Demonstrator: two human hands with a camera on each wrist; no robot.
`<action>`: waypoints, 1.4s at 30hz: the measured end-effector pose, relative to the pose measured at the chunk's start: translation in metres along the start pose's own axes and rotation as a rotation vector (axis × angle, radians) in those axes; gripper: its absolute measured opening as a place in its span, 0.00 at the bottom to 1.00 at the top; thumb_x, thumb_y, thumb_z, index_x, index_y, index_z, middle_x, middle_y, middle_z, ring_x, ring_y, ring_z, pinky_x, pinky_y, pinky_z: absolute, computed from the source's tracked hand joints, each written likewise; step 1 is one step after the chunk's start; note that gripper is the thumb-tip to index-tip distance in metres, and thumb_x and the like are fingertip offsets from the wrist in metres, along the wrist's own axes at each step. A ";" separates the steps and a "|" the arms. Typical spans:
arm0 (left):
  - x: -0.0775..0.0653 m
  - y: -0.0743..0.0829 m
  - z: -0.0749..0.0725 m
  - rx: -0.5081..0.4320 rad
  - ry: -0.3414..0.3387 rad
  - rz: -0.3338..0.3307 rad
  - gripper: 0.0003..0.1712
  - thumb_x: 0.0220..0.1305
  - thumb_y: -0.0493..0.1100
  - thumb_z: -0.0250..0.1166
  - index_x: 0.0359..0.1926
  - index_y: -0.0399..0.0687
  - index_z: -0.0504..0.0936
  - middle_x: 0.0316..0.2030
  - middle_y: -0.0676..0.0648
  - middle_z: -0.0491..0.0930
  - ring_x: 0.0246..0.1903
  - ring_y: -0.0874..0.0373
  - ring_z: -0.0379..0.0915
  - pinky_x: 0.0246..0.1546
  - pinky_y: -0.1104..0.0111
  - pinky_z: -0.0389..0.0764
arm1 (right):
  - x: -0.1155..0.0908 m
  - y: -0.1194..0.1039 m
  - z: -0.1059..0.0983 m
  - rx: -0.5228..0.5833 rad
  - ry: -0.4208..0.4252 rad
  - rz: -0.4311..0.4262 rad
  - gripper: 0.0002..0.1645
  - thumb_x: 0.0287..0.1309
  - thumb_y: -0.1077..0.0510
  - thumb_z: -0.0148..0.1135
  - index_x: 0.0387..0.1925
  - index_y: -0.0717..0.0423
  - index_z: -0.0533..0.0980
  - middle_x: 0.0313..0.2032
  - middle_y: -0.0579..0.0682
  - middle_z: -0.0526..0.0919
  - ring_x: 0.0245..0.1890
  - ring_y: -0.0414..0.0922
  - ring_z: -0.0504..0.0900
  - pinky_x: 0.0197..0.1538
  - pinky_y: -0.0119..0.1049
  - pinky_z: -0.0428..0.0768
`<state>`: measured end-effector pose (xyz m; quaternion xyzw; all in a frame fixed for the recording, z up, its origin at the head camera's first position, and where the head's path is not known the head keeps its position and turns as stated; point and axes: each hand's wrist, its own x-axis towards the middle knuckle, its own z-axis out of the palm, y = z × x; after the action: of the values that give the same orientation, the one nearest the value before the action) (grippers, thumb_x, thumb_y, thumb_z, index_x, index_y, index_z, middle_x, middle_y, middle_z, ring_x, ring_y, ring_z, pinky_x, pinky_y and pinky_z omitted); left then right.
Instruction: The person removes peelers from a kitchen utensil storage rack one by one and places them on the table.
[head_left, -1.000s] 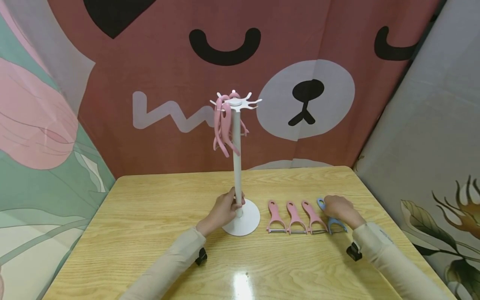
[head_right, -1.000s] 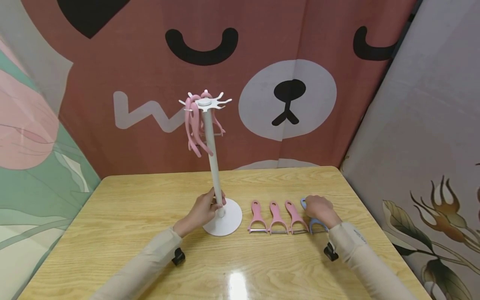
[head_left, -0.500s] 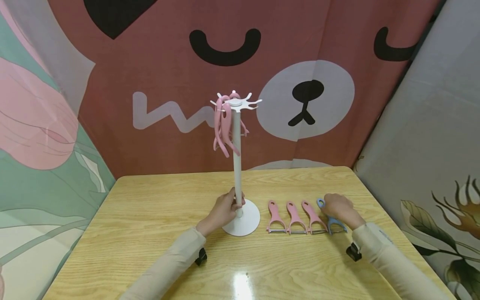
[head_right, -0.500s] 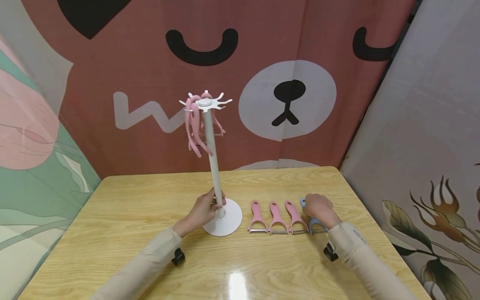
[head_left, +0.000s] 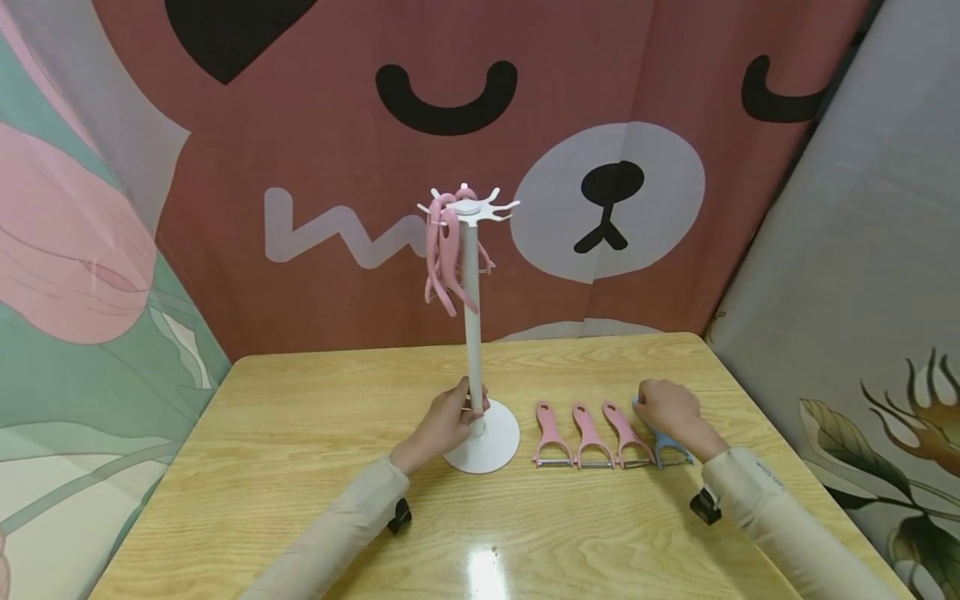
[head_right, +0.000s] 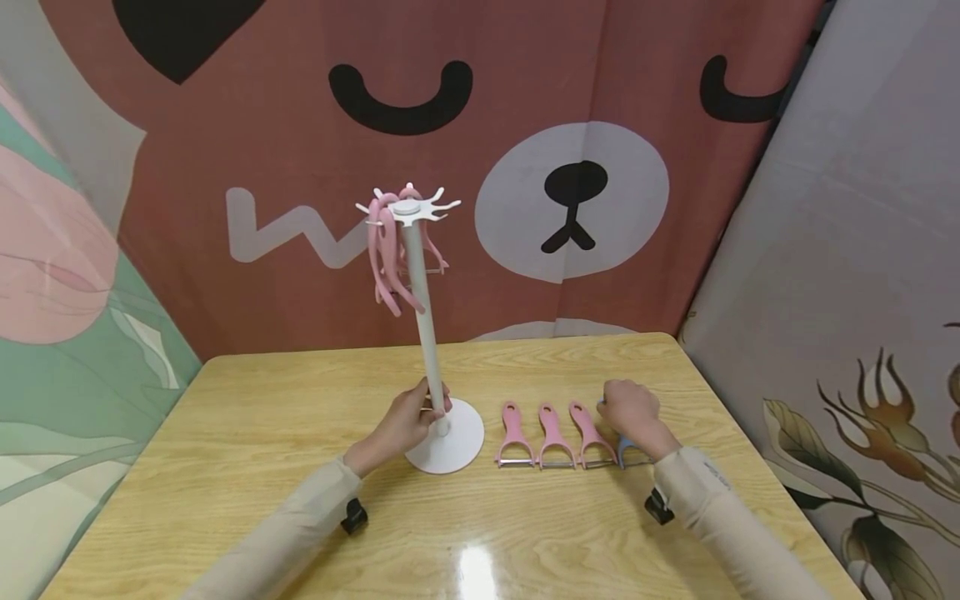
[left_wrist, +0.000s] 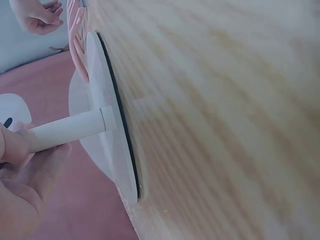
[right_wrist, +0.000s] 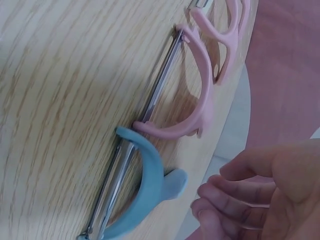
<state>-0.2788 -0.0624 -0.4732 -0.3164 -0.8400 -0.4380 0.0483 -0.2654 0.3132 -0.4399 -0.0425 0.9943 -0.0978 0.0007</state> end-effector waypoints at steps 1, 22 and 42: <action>0.000 0.000 -0.001 0.000 -0.002 0.001 0.14 0.65 0.25 0.61 0.50 0.35 0.71 0.39 0.47 0.80 0.44 0.51 0.82 0.44 0.66 0.83 | 0.000 -0.001 0.000 0.001 0.007 -0.011 0.16 0.62 0.61 0.58 0.18 0.53 0.70 0.15 0.46 0.66 0.17 0.44 0.63 0.19 0.37 0.63; -0.003 -0.001 -0.005 -0.008 -0.041 -0.012 0.25 0.69 0.30 0.60 0.64 0.36 0.66 0.52 0.37 0.79 0.50 0.49 0.79 0.47 0.64 0.82 | -0.001 -0.033 -0.001 0.086 0.035 -0.177 0.06 0.66 0.60 0.61 0.35 0.58 0.80 0.26 0.48 0.81 0.20 0.42 0.72 0.24 0.38 0.72; -0.009 -0.003 -0.010 0.020 -0.060 -0.053 0.26 0.71 0.40 0.61 0.65 0.36 0.66 0.50 0.40 0.79 0.48 0.48 0.81 0.44 0.66 0.83 | 0.008 -0.058 0.004 0.193 0.038 -0.386 0.03 0.64 0.65 0.60 0.34 0.59 0.80 0.24 0.44 0.78 0.22 0.38 0.70 0.28 0.36 0.73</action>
<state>-0.2753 -0.0762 -0.4725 -0.3065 -0.8535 -0.4212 0.0144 -0.2687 0.2553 -0.4322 -0.2300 0.9536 -0.1916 -0.0325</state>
